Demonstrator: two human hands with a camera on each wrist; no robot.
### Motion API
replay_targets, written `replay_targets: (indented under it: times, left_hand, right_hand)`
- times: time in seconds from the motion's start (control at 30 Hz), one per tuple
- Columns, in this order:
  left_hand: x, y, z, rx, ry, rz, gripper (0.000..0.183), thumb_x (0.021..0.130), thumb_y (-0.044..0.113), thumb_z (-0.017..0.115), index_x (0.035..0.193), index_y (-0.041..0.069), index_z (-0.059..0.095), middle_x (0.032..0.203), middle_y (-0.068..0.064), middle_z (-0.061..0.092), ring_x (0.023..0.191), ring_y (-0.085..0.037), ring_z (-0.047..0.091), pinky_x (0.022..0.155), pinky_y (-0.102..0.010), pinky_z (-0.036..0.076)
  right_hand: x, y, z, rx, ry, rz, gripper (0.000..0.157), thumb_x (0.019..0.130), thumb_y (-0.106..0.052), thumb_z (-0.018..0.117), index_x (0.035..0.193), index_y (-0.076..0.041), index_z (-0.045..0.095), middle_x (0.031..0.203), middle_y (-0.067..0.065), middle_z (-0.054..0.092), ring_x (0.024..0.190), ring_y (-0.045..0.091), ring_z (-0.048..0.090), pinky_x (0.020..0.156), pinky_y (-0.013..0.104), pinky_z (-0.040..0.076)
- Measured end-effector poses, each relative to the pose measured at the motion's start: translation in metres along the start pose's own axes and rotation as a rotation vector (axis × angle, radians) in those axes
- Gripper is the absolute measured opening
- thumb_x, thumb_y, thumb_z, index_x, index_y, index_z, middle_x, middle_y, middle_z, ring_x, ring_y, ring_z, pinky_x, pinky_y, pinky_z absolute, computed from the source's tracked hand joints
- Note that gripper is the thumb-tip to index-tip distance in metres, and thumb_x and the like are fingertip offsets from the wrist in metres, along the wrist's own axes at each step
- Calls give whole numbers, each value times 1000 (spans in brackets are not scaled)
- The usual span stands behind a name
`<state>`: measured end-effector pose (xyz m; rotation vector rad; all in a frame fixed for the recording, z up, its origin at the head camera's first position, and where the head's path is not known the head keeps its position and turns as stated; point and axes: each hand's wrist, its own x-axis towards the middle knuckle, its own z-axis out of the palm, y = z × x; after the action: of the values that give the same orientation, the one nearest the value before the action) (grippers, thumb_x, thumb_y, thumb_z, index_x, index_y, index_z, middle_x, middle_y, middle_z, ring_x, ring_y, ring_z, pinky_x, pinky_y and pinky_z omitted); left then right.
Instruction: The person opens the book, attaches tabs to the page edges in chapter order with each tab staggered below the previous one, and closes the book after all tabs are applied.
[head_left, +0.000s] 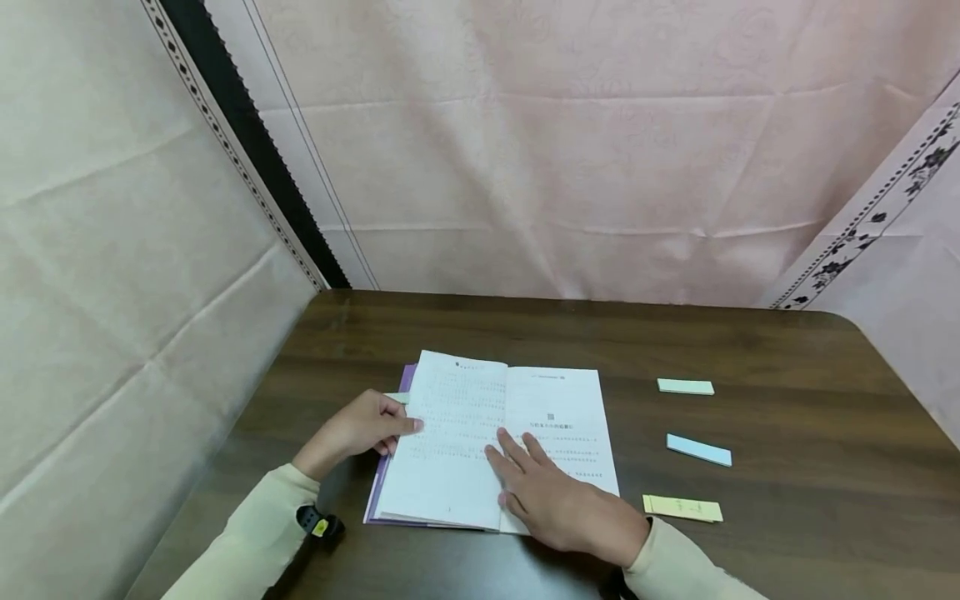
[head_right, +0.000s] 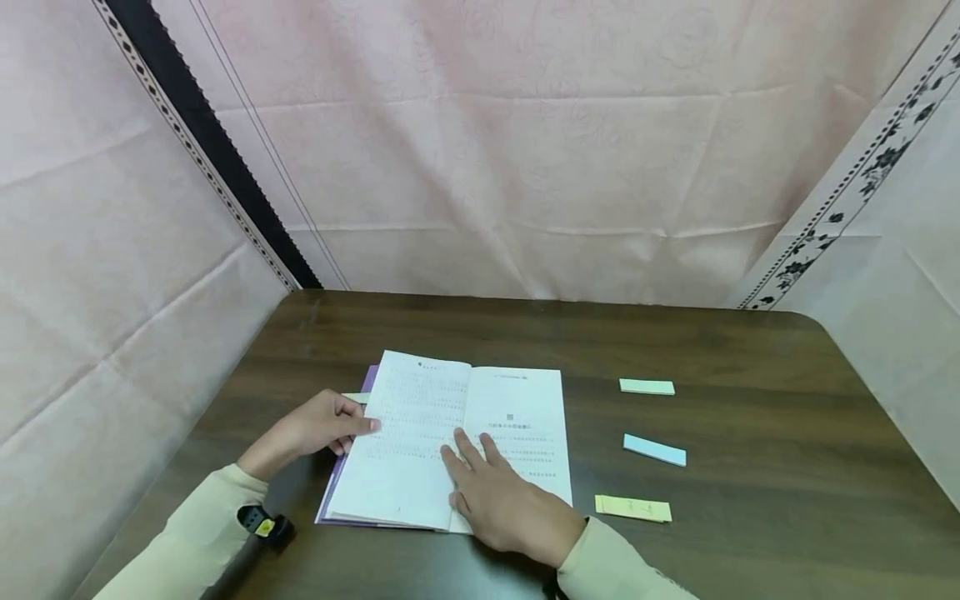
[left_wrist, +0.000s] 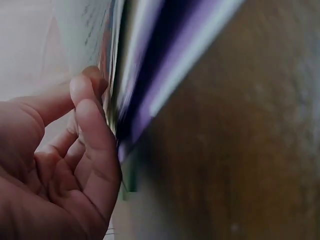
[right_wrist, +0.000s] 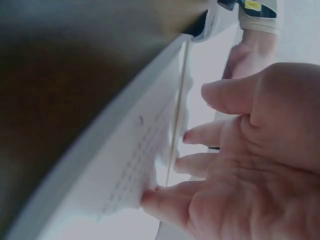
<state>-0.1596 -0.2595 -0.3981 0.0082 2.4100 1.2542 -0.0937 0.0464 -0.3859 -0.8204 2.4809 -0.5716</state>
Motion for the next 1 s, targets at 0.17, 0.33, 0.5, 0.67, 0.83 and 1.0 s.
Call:
replay_targets:
  times: [0.17, 0.33, 0.5, 0.67, 0.83, 1.0]
  left_hand:
    - [2, -5, 5, 60, -10, -28, 36, 98, 27, 78, 71, 7, 64, 58, -3, 57, 54, -12, 52, 53, -26, 44]
    - [2, -1, 7, 157, 3, -11, 38, 96, 26, 79, 69, 8, 61, 57, -3, 57, 52, -13, 50, 50, -26, 40]
    - [2, 5, 8, 220, 37, 14, 39, 95, 26, 81, 67, 8, 60, 57, -3, 58, 51, -14, 48, 50, -27, 36]
    - [1, 5, 12, 297, 97, 35, 38, 93, 25, 83, 68, 9, 60, 58, -3, 58, 51, -14, 47, 49, -27, 31]
    - [0, 6, 16, 356, 127, 9, 37, 93, 28, 82, 68, 11, 61, 59, -3, 58, 51, -15, 49, 49, -27, 31]
    - [0, 9, 19, 398, 148, -12, 38, 93, 29, 82, 68, 11, 60, 58, -3, 58, 51, -16, 49, 48, -27, 30]
  right_hand:
    - [1, -1, -2, -44, -14, 12, 54, 112, -20, 50, 164, -11, 38, 175, 10, 24, 159, 42, 21, 121, 55, 35]
    - [3, -3, -3, -89, -18, 33, 51, 112, -18, 48, 163, -15, 41, 174, 5, 27, 158, 39, 26, 117, 54, 41]
    - [5, -2, -5, -131, -11, 44, 55, 110, -9, 51, 163, -16, 40, 174, 4, 28, 158, 38, 27, 119, 51, 40]
    - [5, -2, -4, -212, 36, 7, 55, 108, -6, 53, 162, -16, 44, 171, 4, 34, 154, 38, 35, 116, 54, 43]
    - [9, 0, -3, -315, 67, -38, 60, 102, 3, 57, 159, -15, 48, 168, 5, 41, 147, 35, 44, 110, 54, 47]
    - [14, 2, -7, -348, 53, -45, 59, 104, -1, 57, 159, -19, 48, 167, 0, 41, 145, 33, 44, 110, 53, 47]
